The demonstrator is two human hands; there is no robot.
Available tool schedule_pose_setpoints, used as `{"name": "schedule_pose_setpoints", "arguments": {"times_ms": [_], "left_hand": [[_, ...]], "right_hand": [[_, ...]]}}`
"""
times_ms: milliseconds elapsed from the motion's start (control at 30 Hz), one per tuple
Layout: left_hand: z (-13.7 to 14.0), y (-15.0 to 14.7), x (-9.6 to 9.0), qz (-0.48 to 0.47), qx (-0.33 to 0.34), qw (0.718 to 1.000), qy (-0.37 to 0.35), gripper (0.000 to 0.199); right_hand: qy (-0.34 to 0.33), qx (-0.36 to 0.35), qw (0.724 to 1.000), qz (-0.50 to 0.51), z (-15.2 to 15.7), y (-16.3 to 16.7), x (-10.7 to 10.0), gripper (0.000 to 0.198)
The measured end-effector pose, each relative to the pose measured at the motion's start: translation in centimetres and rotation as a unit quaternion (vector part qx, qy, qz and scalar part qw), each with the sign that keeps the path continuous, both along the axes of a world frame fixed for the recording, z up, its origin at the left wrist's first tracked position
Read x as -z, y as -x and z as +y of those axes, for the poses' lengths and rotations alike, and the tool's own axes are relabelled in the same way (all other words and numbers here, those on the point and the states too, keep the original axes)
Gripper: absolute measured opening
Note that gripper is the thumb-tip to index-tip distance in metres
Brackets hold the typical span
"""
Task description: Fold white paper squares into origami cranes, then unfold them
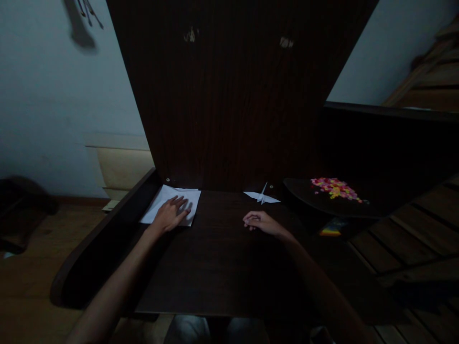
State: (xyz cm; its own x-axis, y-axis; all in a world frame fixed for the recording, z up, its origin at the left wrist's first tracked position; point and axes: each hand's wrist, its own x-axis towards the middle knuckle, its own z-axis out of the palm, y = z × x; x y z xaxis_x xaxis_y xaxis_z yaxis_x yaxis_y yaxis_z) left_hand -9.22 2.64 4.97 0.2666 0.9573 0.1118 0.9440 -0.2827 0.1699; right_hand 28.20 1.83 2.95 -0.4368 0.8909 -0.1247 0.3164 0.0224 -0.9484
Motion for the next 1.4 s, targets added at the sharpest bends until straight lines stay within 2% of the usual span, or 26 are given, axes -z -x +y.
{"name": "schedule_pose_setpoints", "arguments": {"times_ms": [67, 133, 200, 367, 633, 700, 800, 900, 1033, 1133, 1233, 1400], "left_hand": [[1.8, -0.3, 0.6, 0.009, -0.032, 0.999, -0.011, 0.067], [3.4, -0.2, 1.7, 0.027, -0.074, 0.997, 0.012, 0.073], [4.3, 0.1, 2.8, 0.044, -0.087, 0.995, 0.035, 0.076], [4.6, 1.0, 4.3, 0.054, -0.126, 0.989, 0.061, 0.082], [4.9, 1.1, 4.9, 0.039, -0.135, 0.988, 0.068, 0.084], [5.1, 1.1, 5.0, 0.037, -0.135, 0.988, 0.068, 0.084], [5.1, 1.2, 5.2, 0.037, -0.134, 0.988, 0.070, 0.086], [5.1, 1.1, 5.4, 0.038, -0.131, 0.988, 0.065, 0.088], [5.0, 1.1, 5.4, 0.041, -0.130, 0.989, 0.064, 0.089], [5.0, 1.0, 5.1, 0.039, -0.133, 0.988, 0.074, 0.089], [4.9, 0.8, 4.9, 0.035, -0.135, 0.987, 0.081, 0.090], [4.5, 0.6, 4.8, 0.037, -0.111, 0.993, 0.026, 0.082]], "right_hand": [[-0.014, -0.001, 1.000, -0.003, 0.0, 0.1, 0.0, 0.032], [-0.025, -0.007, 1.000, -0.009, -0.1, 0.1, 0.1, 0.030], [-0.034, -0.011, 0.999, -0.021, -0.2, 0.1, 0.1, 0.029], [-0.053, 0.009, 0.998, -0.034, -0.1, -0.5, 0.1, 0.029], [-0.099, 0.079, 0.991, -0.041, 1.1, -0.6, 0.1, 0.027], [-0.129, 0.101, 0.984, -0.063, 1.4, -0.6, 0.1, 0.027], [-0.206, 0.159, 0.955, -0.144, 1.9, -0.9, -0.2, 0.024], [-0.274, 0.209, 0.902, -0.262, 2.3, -1.2, -0.4, 0.024], [-0.286, 0.233, 0.844, -0.388, 2.7, -1.3, -0.3, 0.036], [-0.267, 0.219, 0.823, -0.451, 2.9, -1.3, -0.2, 0.044], [-0.259, 0.201, 0.813, -0.480, 3.2, -1.4, 0.0, 0.041], [-0.254, 0.204, 0.806, -0.493, 3.6, -1.4, 0.1, 0.031]]}}
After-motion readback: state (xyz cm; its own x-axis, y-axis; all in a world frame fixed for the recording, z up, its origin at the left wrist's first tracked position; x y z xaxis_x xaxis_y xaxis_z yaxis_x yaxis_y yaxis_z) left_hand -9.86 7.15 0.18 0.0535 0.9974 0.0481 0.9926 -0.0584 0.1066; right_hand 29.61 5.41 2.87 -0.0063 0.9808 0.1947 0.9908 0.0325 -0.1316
